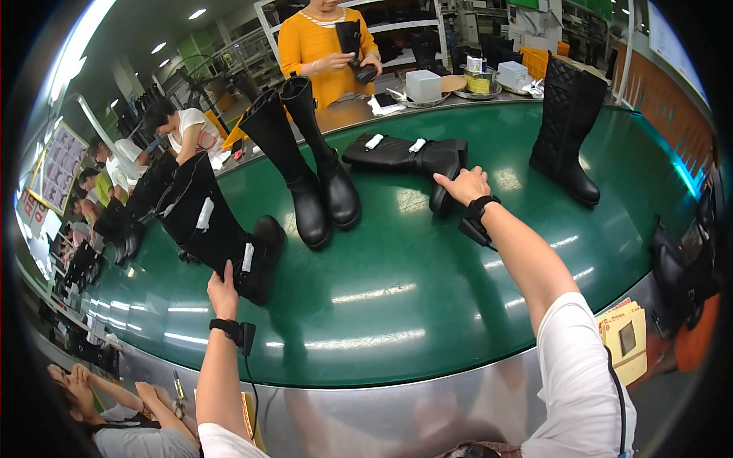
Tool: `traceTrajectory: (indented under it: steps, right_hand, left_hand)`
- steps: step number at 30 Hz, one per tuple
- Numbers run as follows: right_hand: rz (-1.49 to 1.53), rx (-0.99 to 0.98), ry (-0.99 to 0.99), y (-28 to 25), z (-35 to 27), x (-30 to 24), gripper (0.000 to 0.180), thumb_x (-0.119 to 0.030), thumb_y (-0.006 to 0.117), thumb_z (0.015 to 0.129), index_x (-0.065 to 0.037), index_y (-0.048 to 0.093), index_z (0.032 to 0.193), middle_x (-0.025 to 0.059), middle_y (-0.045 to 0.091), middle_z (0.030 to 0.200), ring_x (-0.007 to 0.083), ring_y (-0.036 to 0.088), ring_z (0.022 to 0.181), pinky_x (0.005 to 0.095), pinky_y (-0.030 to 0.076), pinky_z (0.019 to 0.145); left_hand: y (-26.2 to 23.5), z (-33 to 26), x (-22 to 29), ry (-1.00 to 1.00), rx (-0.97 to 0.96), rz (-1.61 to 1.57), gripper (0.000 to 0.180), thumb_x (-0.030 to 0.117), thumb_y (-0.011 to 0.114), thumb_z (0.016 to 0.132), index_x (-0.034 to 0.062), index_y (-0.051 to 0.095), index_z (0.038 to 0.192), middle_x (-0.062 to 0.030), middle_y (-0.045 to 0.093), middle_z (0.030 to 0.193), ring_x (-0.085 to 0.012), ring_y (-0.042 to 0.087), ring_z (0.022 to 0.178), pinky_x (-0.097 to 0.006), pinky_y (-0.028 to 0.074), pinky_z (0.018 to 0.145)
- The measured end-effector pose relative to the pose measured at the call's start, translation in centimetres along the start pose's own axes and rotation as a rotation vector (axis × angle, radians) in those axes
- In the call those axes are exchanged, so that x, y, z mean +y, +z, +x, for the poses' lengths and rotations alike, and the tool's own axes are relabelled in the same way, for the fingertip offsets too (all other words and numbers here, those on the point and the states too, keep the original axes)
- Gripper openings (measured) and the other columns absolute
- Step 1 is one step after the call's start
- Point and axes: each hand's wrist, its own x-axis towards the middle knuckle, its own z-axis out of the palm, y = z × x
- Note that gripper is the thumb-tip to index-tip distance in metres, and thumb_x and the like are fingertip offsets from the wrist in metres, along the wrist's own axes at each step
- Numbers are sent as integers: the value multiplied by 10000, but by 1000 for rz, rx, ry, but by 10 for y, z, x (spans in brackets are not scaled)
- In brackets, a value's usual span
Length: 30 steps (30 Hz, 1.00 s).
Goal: Inspecting and cleaning black boots on a production line.
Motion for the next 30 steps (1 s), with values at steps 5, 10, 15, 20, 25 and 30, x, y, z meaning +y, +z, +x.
traceTrajectory:
  steps: [5, 10, 15, 20, 25, 30]
  right_hand:
    - [-113, 54, -248, -21, 16, 9, 557, -298, 572, 804, -261, 537, 1359, 124, 517, 1296, 308, 516, 1194, 466, 412, 990]
    - [-99, -135, -95, -29, 38, -12, 581, -591, 468, 884, -301, 509, 1384, 119, 443, 1425, 298, 436, 1314, 508, 296, 1084]
    - [-35, 201, -483, -30, -15, -16, 574, -586, 597, 838, -164, 624, 1226, 136, 594, 1169, 282, 566, 1100, 465, 418, 914]
    - [808, -1108, -355, -13, -170, -8, 831, -714, 557, 827, -8, 513, 1263, 140, 639, 1076, 222, 630, 937, 352, 515, 785]
    - [1307, -1593, -42, 9, -268, 14, 862, -643, 487, 909, -150, 136, 1523, 118, 377, 1464, 259, 416, 1326, 431, 349, 1083]
    - [1602, -1437, 103, -20, -284, 14, 613, -462, 541, 957, -147, 340, 1442, 51, 485, 1393, 220, 503, 1247, 436, 420, 1021]
  left_hand:
    - [-16, -66, 122, 26, -45, -237, 420, 377, 564, 964, -32, 660, 940, -34, 557, 594, -100, 494, 417, -270, 404, 366]
    - [-54, -99, 158, -15, -111, -239, 412, 352, 574, 966, -53, 640, 923, -33, 571, 619, -92, 520, 458, -263, 410, 365]
    - [-70, -135, 197, 9, -193, -376, 377, 306, 571, 980, -28, 597, 806, -19, 567, 633, -73, 519, 480, -240, 398, 381]
    - [-56, -162, 202, -26, -212, -413, 464, 287, 622, 954, 27, 455, 608, 0, 498, 554, -72, 493, 485, -250, 387, 398]
    - [-42, -197, 259, -43, -291, -592, 327, 270, 572, 980, -18, 619, 831, 4, 562, 616, -47, 496, 487, -221, 386, 402]
    - [-41, -227, 270, -49, -408, -643, 385, 330, 567, 980, -32, 635, 865, -24, 612, 645, -85, 562, 548, -241, 457, 474]
